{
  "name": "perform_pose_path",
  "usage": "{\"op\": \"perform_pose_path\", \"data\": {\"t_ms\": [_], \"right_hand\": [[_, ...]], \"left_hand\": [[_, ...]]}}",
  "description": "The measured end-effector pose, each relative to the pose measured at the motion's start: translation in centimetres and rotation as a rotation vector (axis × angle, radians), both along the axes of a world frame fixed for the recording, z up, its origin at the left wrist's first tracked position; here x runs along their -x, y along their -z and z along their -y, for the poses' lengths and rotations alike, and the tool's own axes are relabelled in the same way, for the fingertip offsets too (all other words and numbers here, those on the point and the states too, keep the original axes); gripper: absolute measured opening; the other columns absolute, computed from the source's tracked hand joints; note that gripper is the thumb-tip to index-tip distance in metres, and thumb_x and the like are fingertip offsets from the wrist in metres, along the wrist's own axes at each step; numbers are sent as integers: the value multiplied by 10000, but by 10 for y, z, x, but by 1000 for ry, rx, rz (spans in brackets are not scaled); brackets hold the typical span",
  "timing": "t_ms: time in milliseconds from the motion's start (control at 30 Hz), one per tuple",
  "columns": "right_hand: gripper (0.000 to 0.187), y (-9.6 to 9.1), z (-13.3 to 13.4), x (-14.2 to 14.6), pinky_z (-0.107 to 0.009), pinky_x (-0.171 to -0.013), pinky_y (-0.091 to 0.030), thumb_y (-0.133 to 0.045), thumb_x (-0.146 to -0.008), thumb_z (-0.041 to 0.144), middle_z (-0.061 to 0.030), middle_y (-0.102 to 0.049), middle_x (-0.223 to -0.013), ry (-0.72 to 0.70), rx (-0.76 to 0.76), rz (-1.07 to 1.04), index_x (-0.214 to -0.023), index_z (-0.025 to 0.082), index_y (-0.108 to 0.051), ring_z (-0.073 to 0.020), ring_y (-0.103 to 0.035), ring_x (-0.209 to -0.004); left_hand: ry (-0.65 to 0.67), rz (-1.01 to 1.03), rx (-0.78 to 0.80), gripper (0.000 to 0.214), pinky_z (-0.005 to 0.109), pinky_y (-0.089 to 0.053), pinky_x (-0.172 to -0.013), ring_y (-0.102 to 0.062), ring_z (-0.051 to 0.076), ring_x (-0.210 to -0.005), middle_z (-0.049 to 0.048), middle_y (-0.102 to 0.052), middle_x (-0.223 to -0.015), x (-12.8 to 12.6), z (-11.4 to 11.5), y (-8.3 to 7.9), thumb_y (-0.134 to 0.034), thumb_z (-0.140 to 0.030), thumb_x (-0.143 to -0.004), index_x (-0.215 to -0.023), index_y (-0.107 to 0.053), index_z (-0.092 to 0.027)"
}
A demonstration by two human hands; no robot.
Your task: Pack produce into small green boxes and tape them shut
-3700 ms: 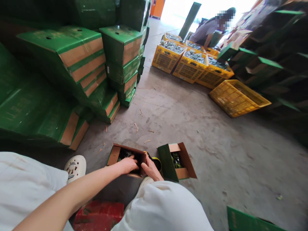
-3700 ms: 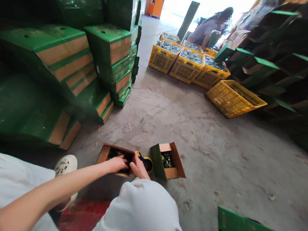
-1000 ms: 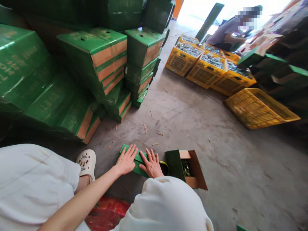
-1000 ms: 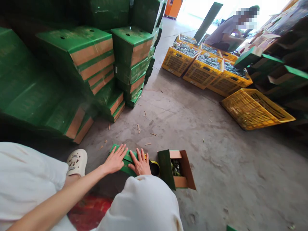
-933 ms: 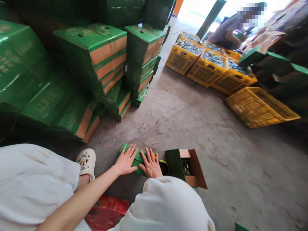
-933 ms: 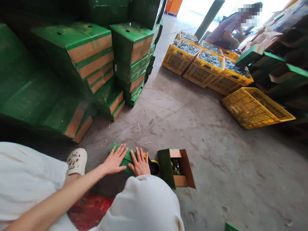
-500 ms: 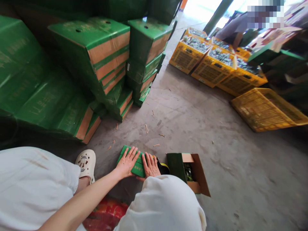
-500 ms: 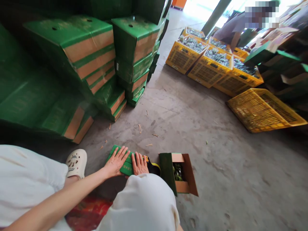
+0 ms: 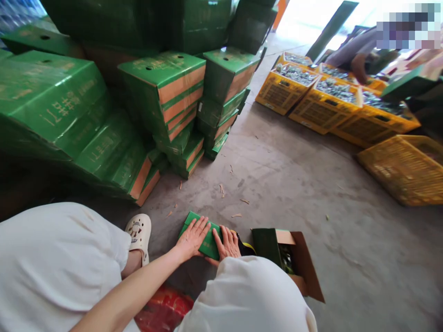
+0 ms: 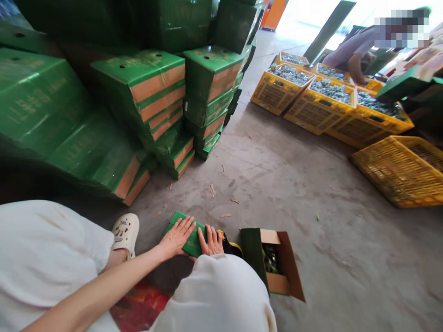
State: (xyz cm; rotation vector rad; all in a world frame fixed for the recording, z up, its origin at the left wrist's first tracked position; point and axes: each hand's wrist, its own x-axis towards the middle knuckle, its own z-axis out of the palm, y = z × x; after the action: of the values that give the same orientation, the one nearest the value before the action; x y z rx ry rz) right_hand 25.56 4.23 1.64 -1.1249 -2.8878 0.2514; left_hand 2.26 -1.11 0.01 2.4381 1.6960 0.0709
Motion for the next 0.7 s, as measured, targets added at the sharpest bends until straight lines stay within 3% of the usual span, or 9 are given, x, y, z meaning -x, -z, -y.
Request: {"op": "perform_pose_path", "data": {"t_ms": [100,233,433,700], "right_hand": [[876,8,0,2,-597,-1235,-262,-696,-877,667,-226,-503,-1590,53,17,-132,-1595,190,-540,-423,-413,-1473],[506,18,-4,16,-509,-1165,-365,-511,-1053,495,-148,-636,-1414,267,10,-307,-1469,230,-624,-325,-550,-1316],[497,23,-11,29,-443,-1054,-435,-519,-1066,550,-149,-688,-1251,355,-25,-353,-1383,200,-671,-302,-617,-1148],[400,20,-18,23,-467,-1106,-437,-483,-1089,496,-148,-689,-1282,339,44,-362,-1296,194,-644,-300,-608,-1222]], "left_hand": [[7,-4,-4,1261,569,-196,-1350,-94,387,-1685,244,-86,-1797,0,0,6,-781,-687,-839,-1736,-140,-75],[35,2,18,1326,545,-219,-1352,-85,382,-1685,258,-102,-1790,2,-1,5,-829,-690,-799,-1732,-134,-53],[66,4,18,1337,528,-221,-1353,-102,368,-1683,263,-115,-1782,7,0,-2,-825,-674,-820,-1737,-71,-59],[10,10,-62,1365,545,-278,-1336,-183,399,-1664,275,-159,-1771,4,4,5,-850,-710,-772,-1730,-141,-46]]}}
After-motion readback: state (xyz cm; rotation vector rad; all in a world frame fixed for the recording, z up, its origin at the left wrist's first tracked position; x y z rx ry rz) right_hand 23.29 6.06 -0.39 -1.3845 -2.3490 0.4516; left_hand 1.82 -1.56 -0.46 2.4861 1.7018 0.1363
